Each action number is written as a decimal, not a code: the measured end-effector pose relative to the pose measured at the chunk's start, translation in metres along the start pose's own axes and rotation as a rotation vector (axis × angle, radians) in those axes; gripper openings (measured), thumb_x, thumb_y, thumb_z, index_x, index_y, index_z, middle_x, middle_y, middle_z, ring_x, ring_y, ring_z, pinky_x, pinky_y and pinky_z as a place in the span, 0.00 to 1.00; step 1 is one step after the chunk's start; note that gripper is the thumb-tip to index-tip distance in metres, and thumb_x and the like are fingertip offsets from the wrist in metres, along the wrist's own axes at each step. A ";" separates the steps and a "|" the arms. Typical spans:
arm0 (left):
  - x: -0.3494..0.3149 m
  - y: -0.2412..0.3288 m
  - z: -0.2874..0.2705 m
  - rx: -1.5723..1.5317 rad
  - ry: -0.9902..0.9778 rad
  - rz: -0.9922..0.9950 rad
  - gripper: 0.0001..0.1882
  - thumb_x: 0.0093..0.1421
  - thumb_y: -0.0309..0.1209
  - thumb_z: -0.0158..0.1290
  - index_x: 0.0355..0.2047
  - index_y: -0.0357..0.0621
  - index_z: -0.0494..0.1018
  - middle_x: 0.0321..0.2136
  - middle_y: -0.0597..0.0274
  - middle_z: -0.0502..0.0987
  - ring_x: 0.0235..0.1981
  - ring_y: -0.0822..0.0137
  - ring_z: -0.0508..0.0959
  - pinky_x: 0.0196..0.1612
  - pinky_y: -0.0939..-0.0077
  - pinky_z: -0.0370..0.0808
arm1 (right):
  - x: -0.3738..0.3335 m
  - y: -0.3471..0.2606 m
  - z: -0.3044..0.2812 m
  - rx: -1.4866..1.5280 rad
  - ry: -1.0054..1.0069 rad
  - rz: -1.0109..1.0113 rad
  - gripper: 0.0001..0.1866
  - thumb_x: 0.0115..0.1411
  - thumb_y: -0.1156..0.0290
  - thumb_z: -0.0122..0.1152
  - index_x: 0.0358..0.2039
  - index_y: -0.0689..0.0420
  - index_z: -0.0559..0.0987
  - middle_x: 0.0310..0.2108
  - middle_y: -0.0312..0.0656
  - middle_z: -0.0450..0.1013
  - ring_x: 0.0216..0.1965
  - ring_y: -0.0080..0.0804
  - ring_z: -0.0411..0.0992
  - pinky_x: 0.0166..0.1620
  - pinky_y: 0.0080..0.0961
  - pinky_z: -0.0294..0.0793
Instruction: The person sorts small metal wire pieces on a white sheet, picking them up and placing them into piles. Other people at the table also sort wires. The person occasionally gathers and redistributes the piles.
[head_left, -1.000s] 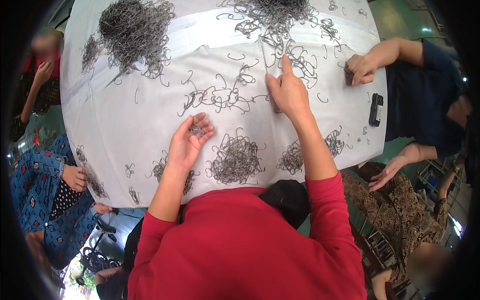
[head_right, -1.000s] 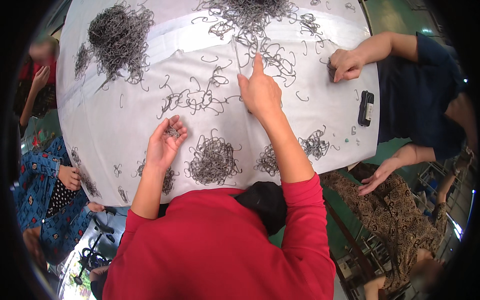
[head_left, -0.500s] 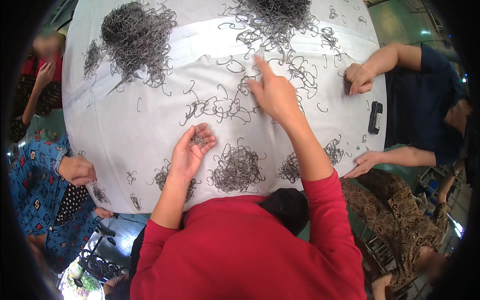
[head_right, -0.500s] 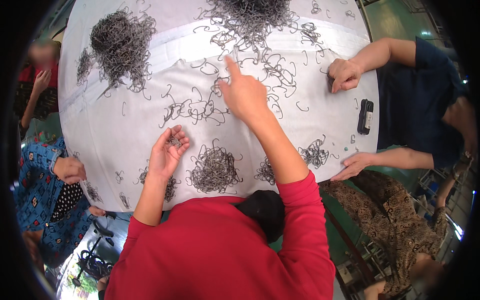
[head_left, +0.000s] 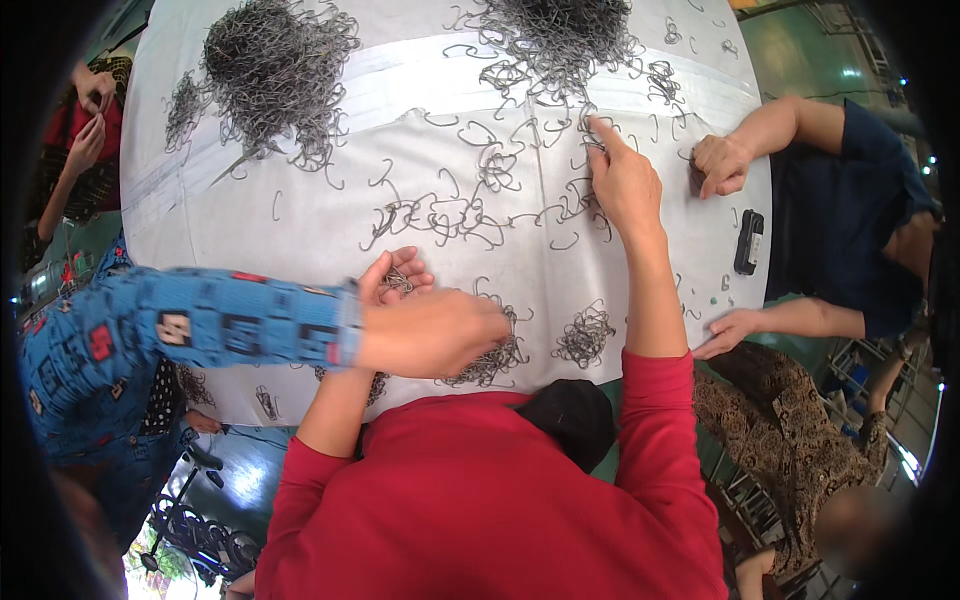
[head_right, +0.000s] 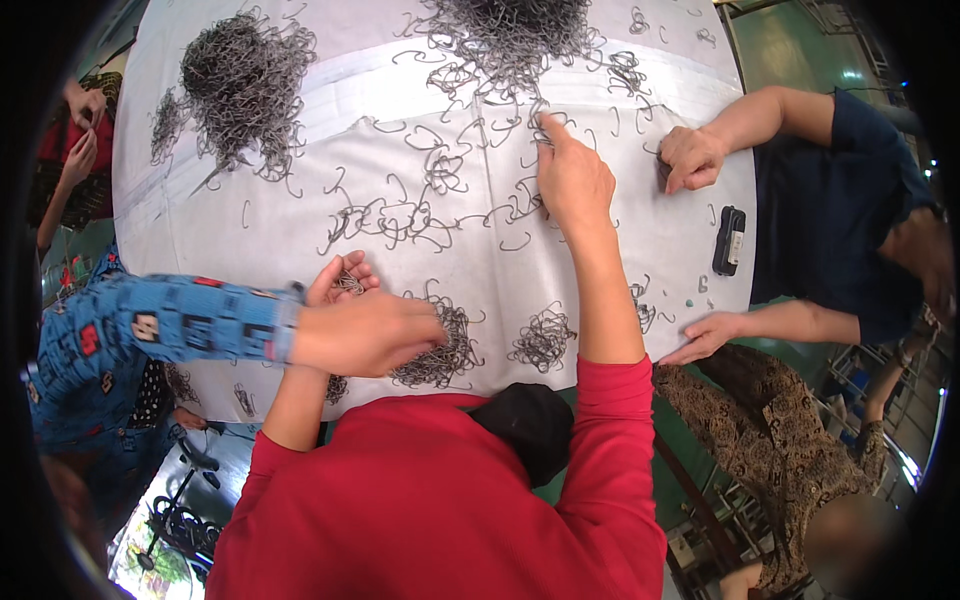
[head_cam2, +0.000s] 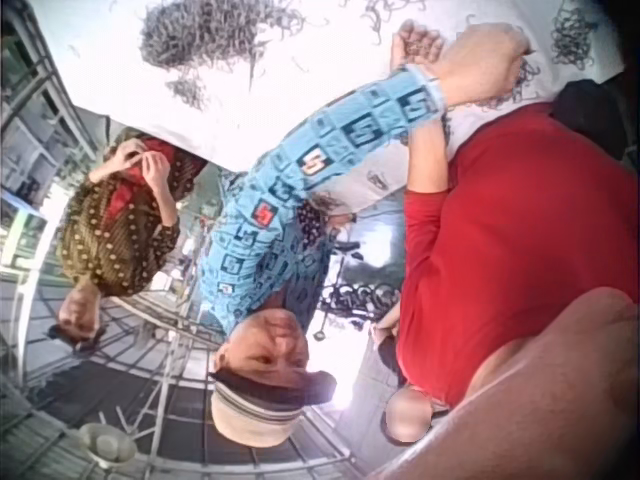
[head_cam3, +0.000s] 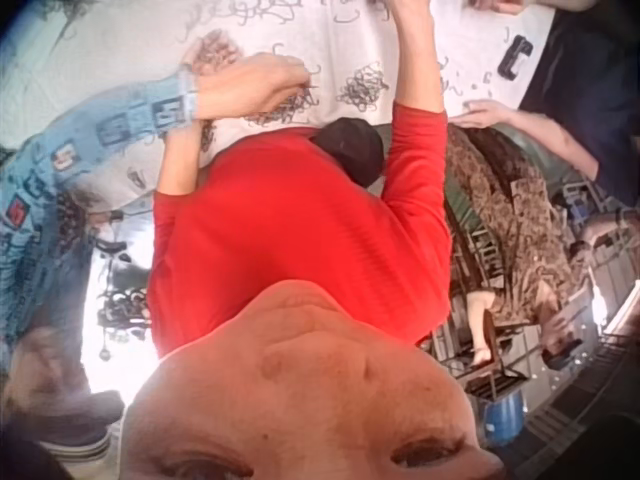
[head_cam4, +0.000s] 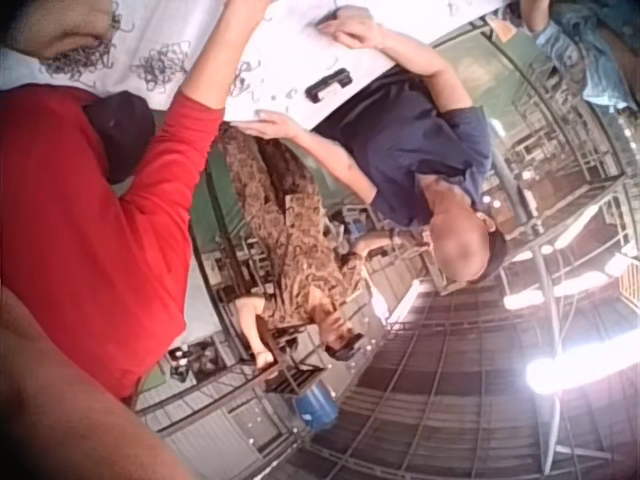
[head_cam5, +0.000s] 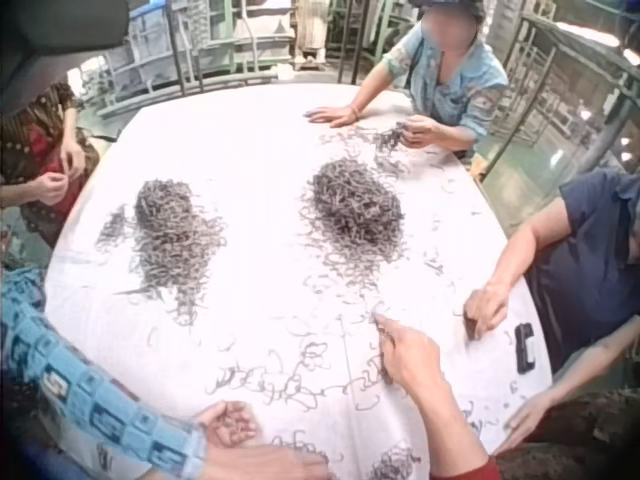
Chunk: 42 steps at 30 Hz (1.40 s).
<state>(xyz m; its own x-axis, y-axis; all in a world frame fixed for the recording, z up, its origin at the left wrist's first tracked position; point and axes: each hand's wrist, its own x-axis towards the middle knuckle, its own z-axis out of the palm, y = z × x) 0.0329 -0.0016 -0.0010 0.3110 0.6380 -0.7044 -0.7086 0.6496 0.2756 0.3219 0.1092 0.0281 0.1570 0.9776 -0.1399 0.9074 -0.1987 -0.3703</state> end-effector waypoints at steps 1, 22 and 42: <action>0.000 0.001 0.001 0.034 0.035 0.001 0.18 0.63 0.39 0.42 0.43 0.36 0.67 0.33 0.58 0.74 0.37 0.64 0.75 0.44 0.71 0.74 | 0.000 0.002 -0.001 -0.007 -0.039 -0.018 0.17 0.57 0.66 0.50 0.48 0.43 0.74 0.20 0.43 0.72 0.24 0.40 0.70 0.32 0.33 0.69; -0.004 0.001 0.006 0.088 0.042 0.102 0.16 0.63 0.35 0.41 0.43 0.33 0.67 0.33 0.56 0.73 0.35 0.63 0.75 0.41 0.72 0.75 | 0.008 -0.020 0.011 0.139 0.089 -0.379 0.07 0.52 0.69 0.57 0.34 0.48 0.78 0.29 0.36 0.69 0.29 0.36 0.71 0.32 0.30 0.70; 0.015 -0.004 0.044 0.064 -0.090 0.042 0.17 0.63 0.34 0.40 0.43 0.31 0.67 0.34 0.55 0.73 0.36 0.62 0.75 0.42 0.71 0.75 | 0.038 -0.054 0.030 0.038 0.080 -0.489 0.03 0.51 0.70 0.55 0.25 0.53 0.76 0.28 0.41 0.69 0.32 0.40 0.71 0.34 0.35 0.71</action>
<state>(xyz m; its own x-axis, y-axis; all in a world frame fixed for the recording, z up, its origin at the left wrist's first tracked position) 0.0681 0.0235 0.0156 0.3398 0.6979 -0.6304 -0.6812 0.6448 0.3467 0.2675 0.1547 0.0154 -0.2530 0.9589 0.1285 0.8677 0.2836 -0.4082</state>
